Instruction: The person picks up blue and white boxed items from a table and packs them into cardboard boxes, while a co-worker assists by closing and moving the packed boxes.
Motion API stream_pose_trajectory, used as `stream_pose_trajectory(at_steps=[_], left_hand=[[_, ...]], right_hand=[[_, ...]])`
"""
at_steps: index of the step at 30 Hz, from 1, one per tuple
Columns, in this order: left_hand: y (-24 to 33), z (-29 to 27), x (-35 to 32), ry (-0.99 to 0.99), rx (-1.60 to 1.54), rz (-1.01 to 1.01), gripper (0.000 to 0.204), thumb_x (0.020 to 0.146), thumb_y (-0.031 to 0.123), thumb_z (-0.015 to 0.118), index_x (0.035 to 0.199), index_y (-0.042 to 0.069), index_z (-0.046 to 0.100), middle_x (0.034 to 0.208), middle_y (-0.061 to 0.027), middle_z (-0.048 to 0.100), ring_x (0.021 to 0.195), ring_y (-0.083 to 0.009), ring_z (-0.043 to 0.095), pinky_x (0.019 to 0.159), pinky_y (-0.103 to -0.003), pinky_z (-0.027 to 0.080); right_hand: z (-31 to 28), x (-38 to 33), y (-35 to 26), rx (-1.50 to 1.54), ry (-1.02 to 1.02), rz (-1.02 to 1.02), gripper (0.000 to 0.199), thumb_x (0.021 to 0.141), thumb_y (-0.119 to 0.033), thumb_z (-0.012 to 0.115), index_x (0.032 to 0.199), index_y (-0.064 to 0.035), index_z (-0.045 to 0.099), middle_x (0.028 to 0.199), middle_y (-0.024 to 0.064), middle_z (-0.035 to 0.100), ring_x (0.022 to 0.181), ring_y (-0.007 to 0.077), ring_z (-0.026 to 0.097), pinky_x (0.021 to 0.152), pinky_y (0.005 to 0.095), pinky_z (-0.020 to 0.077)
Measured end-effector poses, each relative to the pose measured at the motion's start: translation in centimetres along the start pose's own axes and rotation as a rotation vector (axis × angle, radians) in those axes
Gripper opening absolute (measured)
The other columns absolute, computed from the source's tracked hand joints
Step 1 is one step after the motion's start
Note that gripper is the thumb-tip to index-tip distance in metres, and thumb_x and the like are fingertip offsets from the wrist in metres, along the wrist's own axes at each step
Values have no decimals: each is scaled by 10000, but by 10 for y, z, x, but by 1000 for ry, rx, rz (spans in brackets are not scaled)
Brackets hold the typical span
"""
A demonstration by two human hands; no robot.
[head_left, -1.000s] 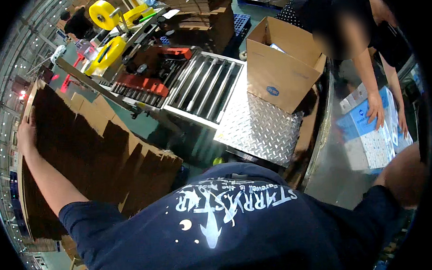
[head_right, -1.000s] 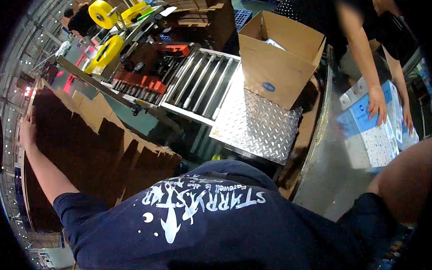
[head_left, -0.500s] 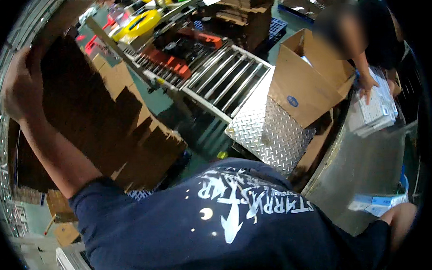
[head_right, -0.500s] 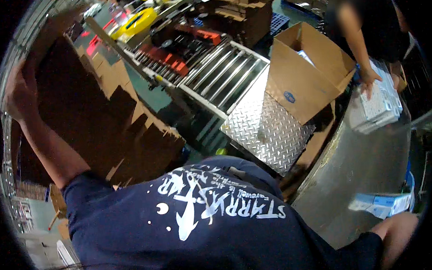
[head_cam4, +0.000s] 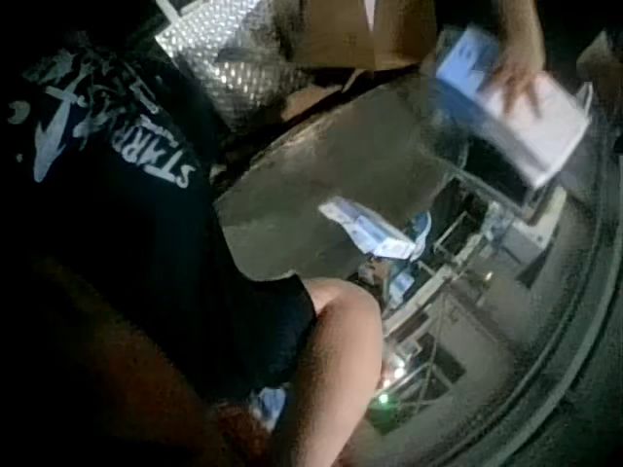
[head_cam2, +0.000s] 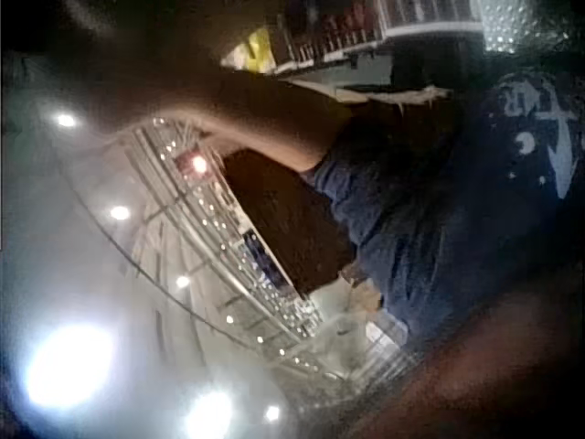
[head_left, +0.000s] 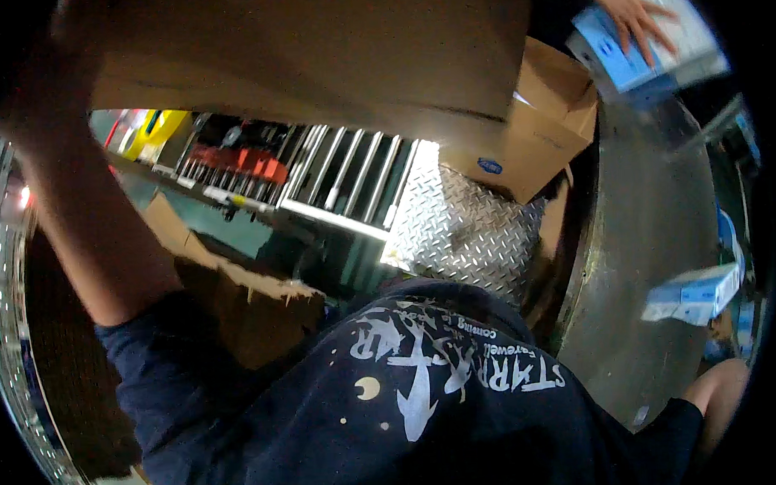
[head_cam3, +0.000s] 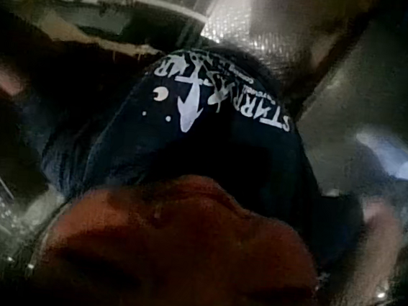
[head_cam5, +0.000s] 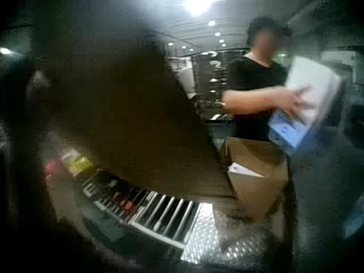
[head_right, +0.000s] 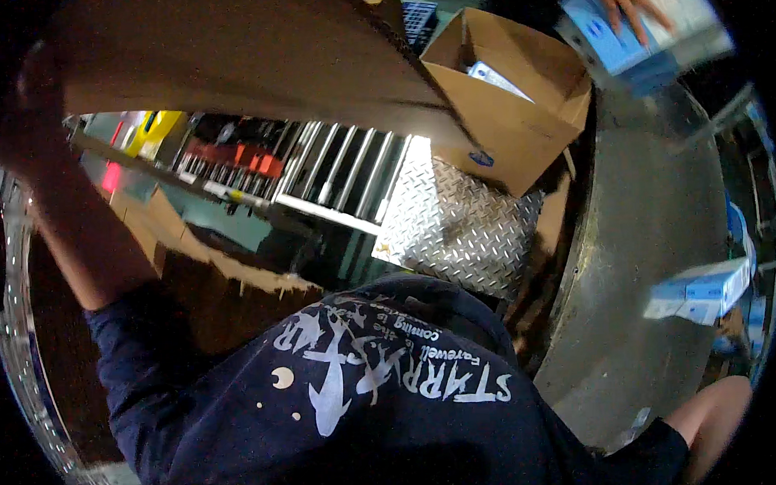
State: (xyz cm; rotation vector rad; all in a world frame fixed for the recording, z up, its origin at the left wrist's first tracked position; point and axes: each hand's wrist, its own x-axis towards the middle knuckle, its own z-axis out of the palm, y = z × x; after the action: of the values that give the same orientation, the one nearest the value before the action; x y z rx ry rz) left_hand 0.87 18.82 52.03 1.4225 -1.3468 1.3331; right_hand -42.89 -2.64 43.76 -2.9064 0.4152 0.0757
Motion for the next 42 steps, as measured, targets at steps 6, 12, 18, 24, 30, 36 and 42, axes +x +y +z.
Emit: stream_pose_trajectory(at_steps=[6, 12, 18, 24, 30, 36, 42], left_hand=[[-47, 112, -150, 60, -510, -583, 515, 864, 500, 469, 702, 19, 552, 672, -21, 557, 598, -102, 500, 519, -241, 395], [-23, 208, -318, -67, -692, -939, 501, 902, 468, 397, 806, 0, 551, 747, -63, 579, 671, -153, 550, 630, -293, 466], [-27, 202, -346, -52, -922, -1269, 628, 809, 623, 463, 845, 1, 544, 798, -62, 577, 733, -139, 550, 660, -283, 448], [-8, 175, -341, -55, -1002, -1246, 479, 873, 434, 516, 1051, -9, 476, 951, -72, 569, 852, -155, 539, 760, -277, 428], [-5, 169, -268, -419, -84, -773, 879, 743, 312, 692, 1391, 65, 153, 1420, -252, 65, 1323, -345, 111, 1060, -418, 145], [58, 188, -270, -351, -567, -1211, 988, 704, 181, 709, 1419, 123, 30, 1460, -181, 11, 1332, -290, 138, 1049, -360, 202], [82, 190, -280, -182, -973, -1391, 905, 745, 19, 565, 1418, 123, -31, 1409, -107, 207, 1228, -229, 315, 975, -317, 297]], right_hand=[[3, -1, -17, 59, -38, 312, 646, 751, -330, 656, 1281, -114, 357, 1301, 125, 376, 1195, 269, 353, 980, 478, 282], [-7, 15, -48, 63, -40, 507, 697, 743, -353, 663, 1308, -122, 328, 1330, 129, 350, 1221, 280, 327, 991, 500, 262], [17, 64, -18, 63, 0, 519, 748, 734, -376, 669, 1335, -130, 299, 1360, 133, 323, 1247, 291, 300, 1003, 521, 243], [65, 152, 41, -109, 62, 676, 799, 726, -399, 676, 1363, -138, 270, 1389, 137, 296, 1273, 302, 274, 1014, 542, 223], [110, 171, 60, -155, 288, -31, 138, 697, -182, 569, 652, -54, 542, 705, 128, 569, 741, 328, 575, 627, 383, 465], [95, 161, 34, 253, -514, -253, 467, 824, -388, 555, 1148, -61, 480, 945, 157, 594, 892, 313, 590, 738, 392, 464], [137, 146, 128, 1119, -286, 138, 568, 782, -394, 625, 1238, -92, 471, 1048, 76, 584, 862, 122, 538, 643, 282, 461]])
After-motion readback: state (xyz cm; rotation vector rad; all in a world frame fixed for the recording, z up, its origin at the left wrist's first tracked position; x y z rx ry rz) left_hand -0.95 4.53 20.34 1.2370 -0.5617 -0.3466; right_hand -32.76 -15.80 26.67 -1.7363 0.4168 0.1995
